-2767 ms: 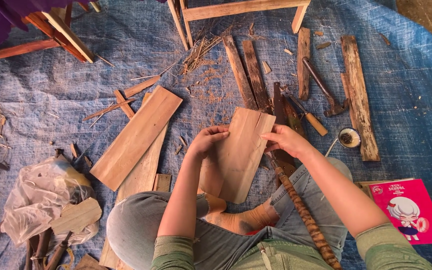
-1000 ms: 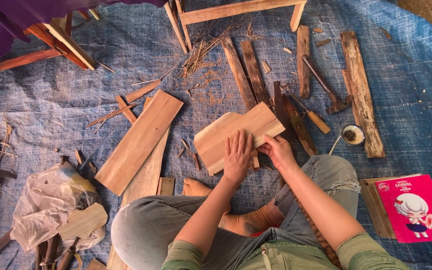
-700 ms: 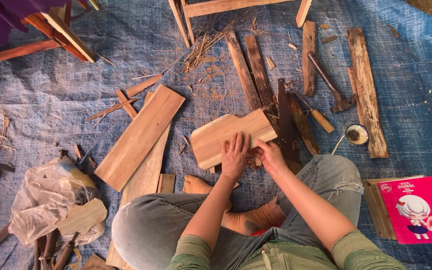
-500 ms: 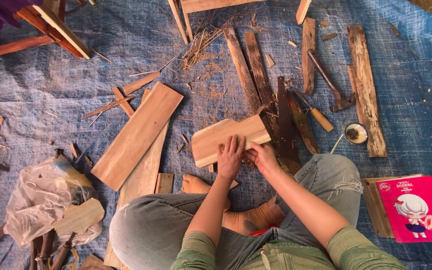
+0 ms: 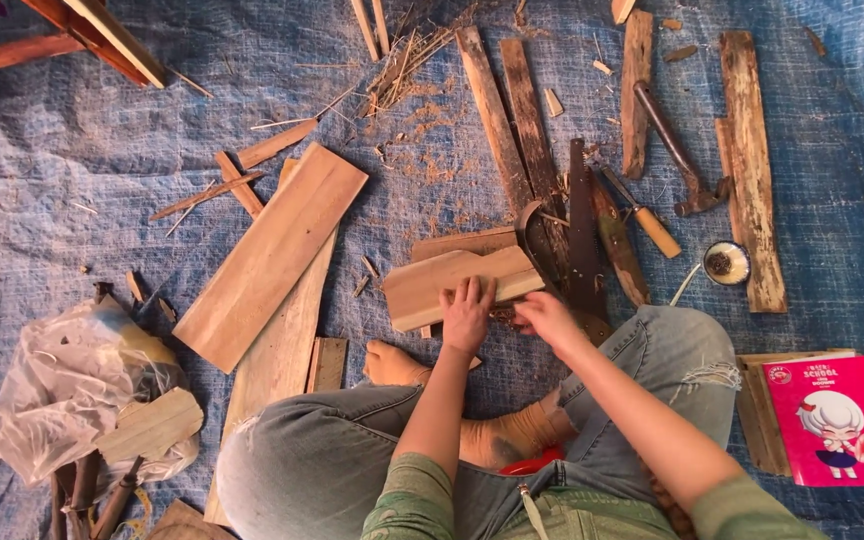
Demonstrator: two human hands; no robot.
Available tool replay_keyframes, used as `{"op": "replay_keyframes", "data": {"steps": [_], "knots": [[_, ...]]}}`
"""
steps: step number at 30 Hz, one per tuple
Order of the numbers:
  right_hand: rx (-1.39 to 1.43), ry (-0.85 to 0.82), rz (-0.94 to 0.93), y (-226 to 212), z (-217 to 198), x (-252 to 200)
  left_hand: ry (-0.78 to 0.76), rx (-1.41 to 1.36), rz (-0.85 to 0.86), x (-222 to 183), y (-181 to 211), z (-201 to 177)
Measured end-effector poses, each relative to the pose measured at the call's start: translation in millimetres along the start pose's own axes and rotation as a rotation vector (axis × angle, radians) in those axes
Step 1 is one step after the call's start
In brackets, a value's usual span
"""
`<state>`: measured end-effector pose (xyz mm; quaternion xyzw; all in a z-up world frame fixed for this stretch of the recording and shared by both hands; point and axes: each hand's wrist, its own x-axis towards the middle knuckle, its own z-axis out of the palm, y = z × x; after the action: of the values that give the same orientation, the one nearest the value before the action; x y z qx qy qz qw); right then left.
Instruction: A person uses a drawknife to shave and shape the edges of a wooden board while sitting on a tarp.
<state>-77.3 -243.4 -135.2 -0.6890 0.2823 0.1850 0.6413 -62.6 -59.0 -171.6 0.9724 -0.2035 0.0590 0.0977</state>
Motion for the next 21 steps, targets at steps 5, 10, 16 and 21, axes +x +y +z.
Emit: {"op": "replay_keyframes", "data": {"steps": [5,10,16,21], "knots": [[-1.157,0.144,-0.298,2,-52,-33,-0.058,0.003,0.006,-5,8,6],[-1.135,0.034,-0.154,57,-89,5,-0.099,0.000,-0.002,2,11,10],[-0.646,0.047,0.020,15,-125,-16,-0.081,-0.014,-0.091,32,0,-8],[0.164,-0.196,0.017,-35,-134,-60,0.069,0.010,-0.150,53,-9,-1]]}}
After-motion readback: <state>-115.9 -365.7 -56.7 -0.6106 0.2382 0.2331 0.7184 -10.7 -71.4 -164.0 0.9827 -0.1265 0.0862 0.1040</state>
